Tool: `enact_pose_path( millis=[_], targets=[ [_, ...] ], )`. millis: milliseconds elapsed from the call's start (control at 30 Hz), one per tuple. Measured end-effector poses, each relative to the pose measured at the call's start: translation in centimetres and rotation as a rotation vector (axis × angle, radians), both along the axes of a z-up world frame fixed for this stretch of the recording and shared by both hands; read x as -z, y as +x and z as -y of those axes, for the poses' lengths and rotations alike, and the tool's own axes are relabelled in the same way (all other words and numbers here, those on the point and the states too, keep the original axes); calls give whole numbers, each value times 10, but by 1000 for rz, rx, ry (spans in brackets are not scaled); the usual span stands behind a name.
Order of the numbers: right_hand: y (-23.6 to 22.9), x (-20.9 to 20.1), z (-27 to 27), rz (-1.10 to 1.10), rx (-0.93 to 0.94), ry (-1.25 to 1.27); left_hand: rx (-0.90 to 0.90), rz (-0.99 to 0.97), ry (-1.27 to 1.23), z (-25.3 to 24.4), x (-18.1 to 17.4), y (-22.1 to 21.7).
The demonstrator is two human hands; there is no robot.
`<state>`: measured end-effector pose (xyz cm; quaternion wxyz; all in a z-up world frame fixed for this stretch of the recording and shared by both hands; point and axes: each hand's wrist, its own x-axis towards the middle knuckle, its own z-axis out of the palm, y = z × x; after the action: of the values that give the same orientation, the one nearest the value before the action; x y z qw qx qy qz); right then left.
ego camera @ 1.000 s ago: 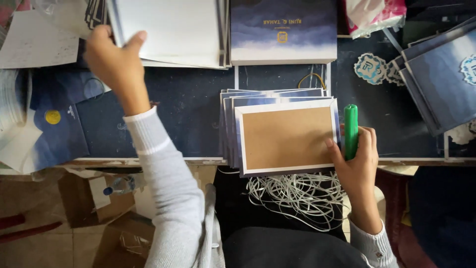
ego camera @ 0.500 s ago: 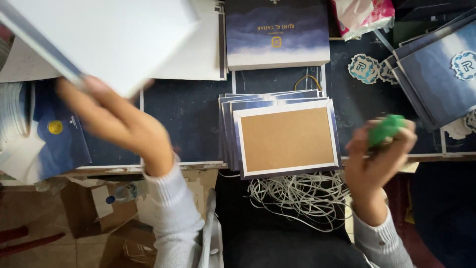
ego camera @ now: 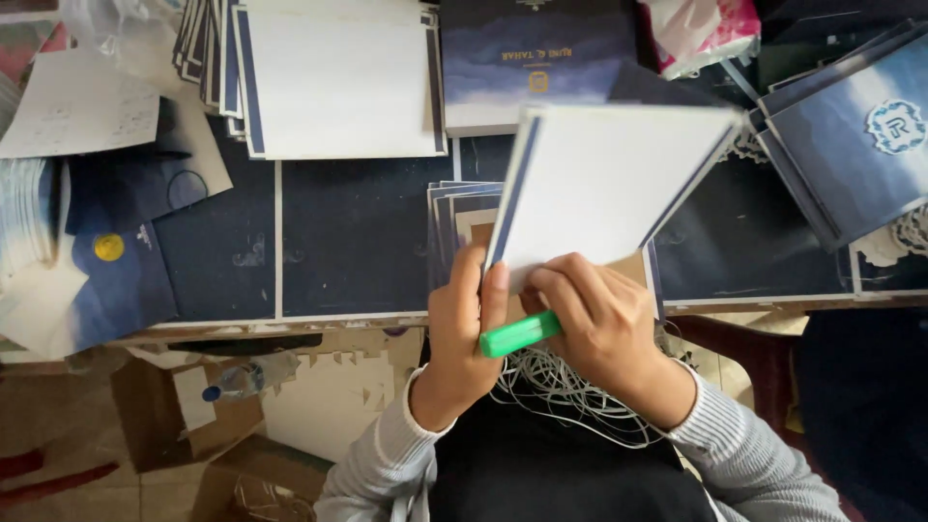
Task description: The person repeatedly picks up small blue cards from a table, wipes their surfaces with a green marker, and places them back down. The action is performed one at a time in a repetitive loop.
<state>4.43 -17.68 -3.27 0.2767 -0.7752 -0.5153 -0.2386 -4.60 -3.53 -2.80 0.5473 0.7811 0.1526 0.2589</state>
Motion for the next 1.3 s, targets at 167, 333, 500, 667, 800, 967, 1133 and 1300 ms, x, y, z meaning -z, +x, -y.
enact_pose_path(
  millis=[167,333,500,667,800,967,1133,1300],
  targets=[
    [-13,-2,10,-219,-38,-5,240,112,-61,-10,24,-10],
    [-23,-44,4,-824,-219,187,581,165,-573,4,8,-2],
    [-32,-34,31,-1495,-382,430,500,61,-553,5,43,-25],
    [-29,-49,72,-1470,-166,859,13,-329,-484,-46,15,-47],
    [-31,-40,103,-1476,106,878,-456,-344,-591,-104,0,-66],
    [-45,37,168,-1540,425,160,-260,357,-283,-166,-7,-86],
    [-77,142,227,-1462,453,-581,-394,601,-242,-223,0,-109],
    [-86,146,252,-1263,376,-1236,-707,638,-650,-256,27,-115]
  ],
)
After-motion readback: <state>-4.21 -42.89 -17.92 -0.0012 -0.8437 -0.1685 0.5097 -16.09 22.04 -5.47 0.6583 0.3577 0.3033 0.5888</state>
